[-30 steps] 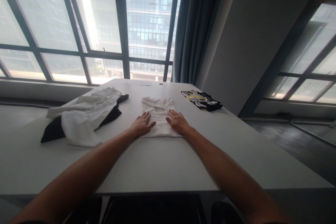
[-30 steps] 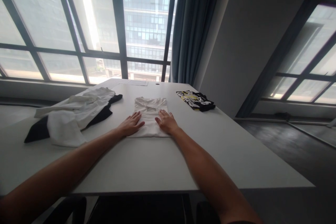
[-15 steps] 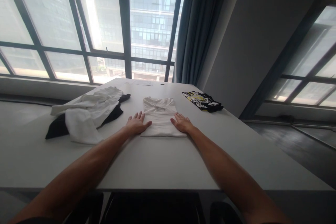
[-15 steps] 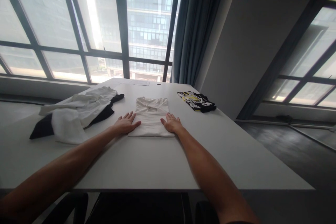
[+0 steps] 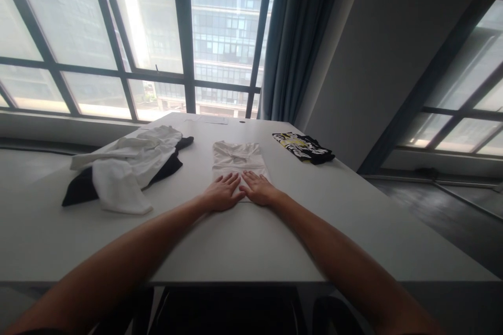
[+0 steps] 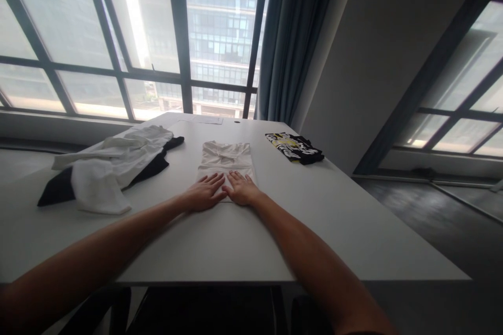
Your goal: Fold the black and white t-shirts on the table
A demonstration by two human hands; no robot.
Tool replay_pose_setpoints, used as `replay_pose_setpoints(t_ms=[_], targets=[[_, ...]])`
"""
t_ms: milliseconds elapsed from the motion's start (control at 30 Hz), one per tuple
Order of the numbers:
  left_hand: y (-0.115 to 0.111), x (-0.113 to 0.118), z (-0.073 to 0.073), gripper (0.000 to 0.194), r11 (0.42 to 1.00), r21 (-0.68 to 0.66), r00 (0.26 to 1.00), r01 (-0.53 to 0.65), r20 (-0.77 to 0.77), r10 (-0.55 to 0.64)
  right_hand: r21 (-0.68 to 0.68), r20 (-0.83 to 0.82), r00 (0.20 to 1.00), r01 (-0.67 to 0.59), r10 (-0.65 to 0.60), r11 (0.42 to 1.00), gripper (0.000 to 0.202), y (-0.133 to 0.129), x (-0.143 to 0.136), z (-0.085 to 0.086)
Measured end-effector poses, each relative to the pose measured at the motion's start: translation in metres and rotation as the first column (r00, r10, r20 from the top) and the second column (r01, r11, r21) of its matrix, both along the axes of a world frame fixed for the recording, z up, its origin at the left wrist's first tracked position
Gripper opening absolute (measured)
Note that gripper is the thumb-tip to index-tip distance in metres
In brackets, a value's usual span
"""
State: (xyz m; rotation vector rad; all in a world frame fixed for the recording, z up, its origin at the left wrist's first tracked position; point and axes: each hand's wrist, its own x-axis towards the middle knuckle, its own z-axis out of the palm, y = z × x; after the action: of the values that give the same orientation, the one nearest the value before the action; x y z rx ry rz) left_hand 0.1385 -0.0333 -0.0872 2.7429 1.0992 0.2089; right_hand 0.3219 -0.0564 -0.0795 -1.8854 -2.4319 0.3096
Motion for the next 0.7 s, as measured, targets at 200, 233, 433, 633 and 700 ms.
replay_pose_setpoints(t_ms=[200, 233, 433, 633, 700], targets=[[0.025, -0.019, 0.001, 0.084, 0.994, -0.015, 0.993, -0.110, -0.049, 0.109, -0.005, -0.020, 0.998, 0.066, -0.066, 0.998, 0.073, 0.012, 0.028, -0.005], [0.031, -0.023, 0.000, 0.084, 0.989, -0.016, 0.987, -0.148, -0.060, 0.147, -0.003, -0.016, 0.994, 0.105, -0.105, 0.994, 0.072, 0.014, 0.034, -0.006], [0.051, -0.036, -0.001, 0.083, 0.963, -0.011, 0.961, -0.269, -0.073, 0.268, 0.057, -0.010, 0.975, 0.221, -0.220, 0.974, 0.067, 0.024, 0.057, -0.010], [0.055, -0.038, -0.002, 0.084, 0.961, -0.016, 0.959, -0.278, -0.065, 0.276, 0.058, -0.027, 0.971, 0.241, -0.239, 0.969, 0.065, 0.030, 0.058, -0.012], [0.057, -0.039, -0.003, 0.082, 0.962, -0.016, 0.961, -0.273, -0.059, 0.272, 0.023, -0.034, 0.969, 0.244, -0.243, 0.970, 0.064, 0.031, 0.059, -0.013]])
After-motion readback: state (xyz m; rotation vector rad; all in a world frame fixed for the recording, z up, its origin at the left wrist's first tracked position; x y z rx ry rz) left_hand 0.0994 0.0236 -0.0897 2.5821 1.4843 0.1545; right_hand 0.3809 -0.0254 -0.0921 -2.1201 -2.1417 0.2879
